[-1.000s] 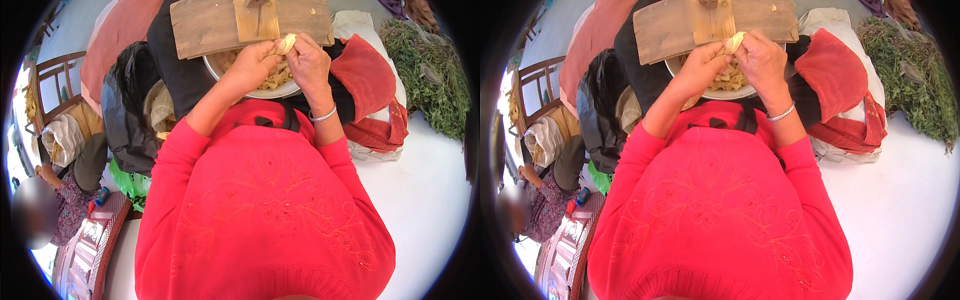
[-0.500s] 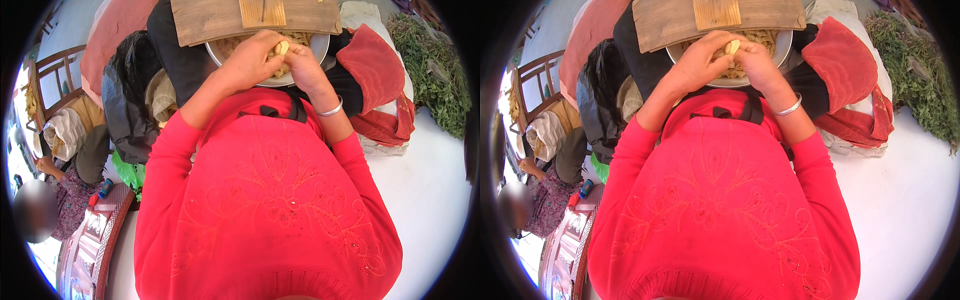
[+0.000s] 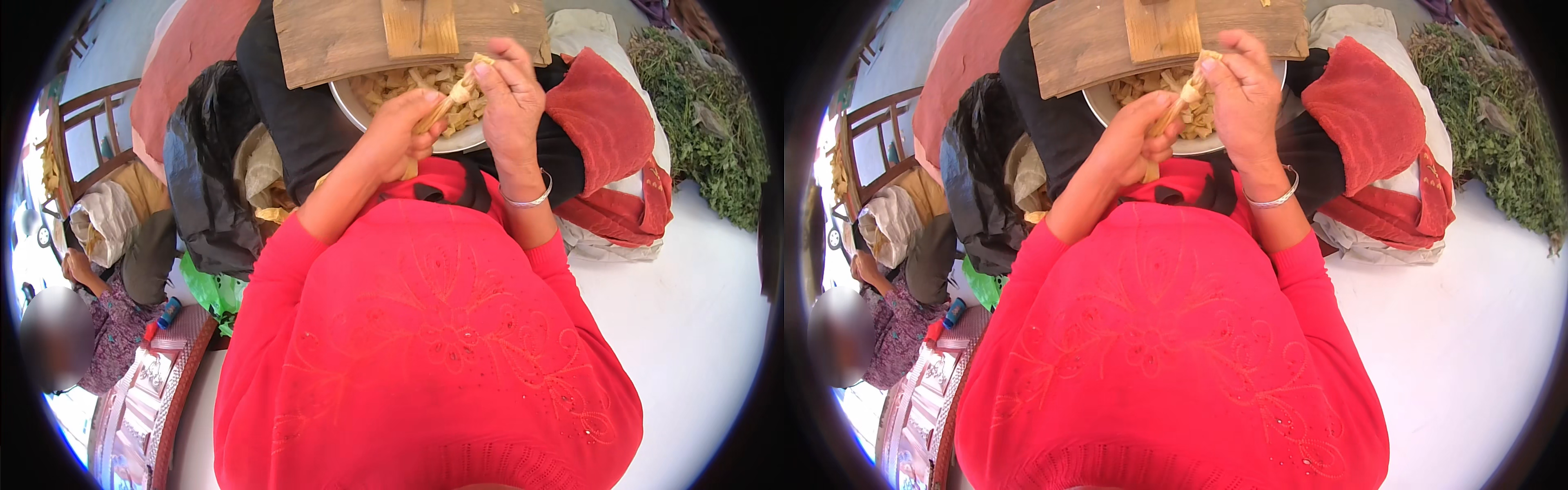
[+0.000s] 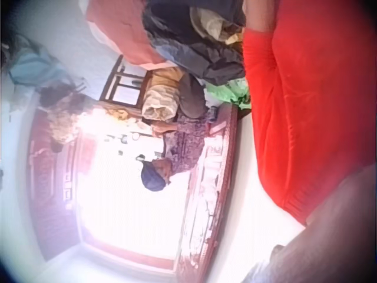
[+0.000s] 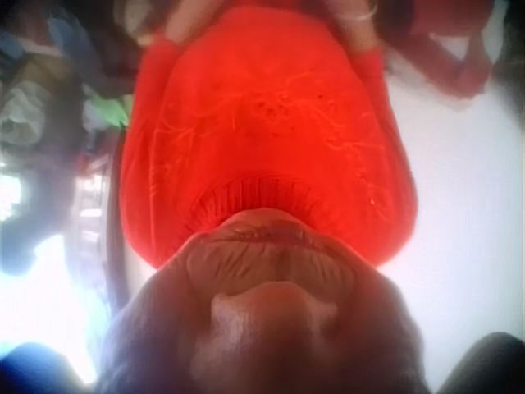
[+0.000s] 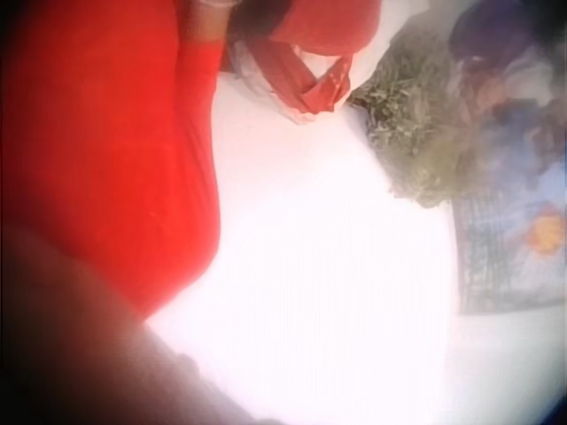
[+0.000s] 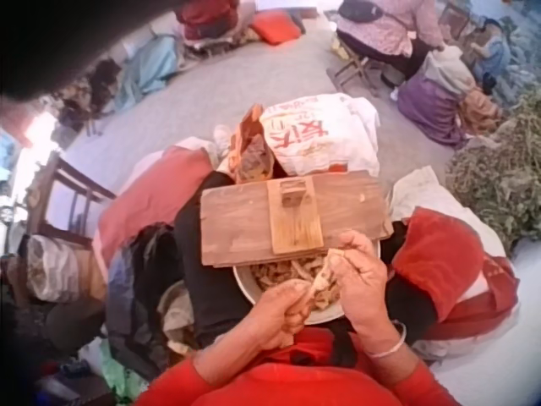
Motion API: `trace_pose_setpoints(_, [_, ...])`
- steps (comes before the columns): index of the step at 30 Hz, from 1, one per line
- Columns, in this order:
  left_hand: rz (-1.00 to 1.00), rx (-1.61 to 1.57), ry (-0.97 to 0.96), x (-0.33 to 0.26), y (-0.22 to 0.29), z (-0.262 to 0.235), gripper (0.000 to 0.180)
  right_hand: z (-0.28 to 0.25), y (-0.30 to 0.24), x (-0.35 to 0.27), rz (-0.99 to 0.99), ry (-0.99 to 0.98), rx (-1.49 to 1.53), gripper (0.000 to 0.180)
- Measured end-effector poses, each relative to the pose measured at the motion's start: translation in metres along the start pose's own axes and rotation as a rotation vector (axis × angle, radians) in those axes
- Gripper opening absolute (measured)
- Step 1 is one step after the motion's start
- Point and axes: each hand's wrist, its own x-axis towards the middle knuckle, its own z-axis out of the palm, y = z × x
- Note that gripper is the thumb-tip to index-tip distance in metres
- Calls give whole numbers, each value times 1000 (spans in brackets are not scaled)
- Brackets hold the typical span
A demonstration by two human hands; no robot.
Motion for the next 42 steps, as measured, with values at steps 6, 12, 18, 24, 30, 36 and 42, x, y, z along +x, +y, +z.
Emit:
trace_pose_setpoints(6, [788,1074,133,-1,11,-22,8,-24,-1,26,209,-93,231,50])
trace_pose_setpoints(12, [947,1420,90,2,48,10,10,-22,-18,55,429,-717,44,26])
trace_pose_setpoints(18, [592,971,-14,13,69,-3,9,-20,-17,63,478,-685,83,12])
trace_pose_setpoints(24, [510,883,61,24,99,-26,13,-2,-6,68,241,-456,-24,9])
trace_pose_setpoints(30, [716,1164,210,57,97,-47,10,12,21,70,52,-386,-285,6])
trace_pose_setpoints(36, [733,1240,347,49,82,-50,11,-1,12,60,-617,-289,-844,8])
trace_pose_setpoints(42, [382,614,139,11,50,17,15,29,-12,31,-220,-262,-591,18])
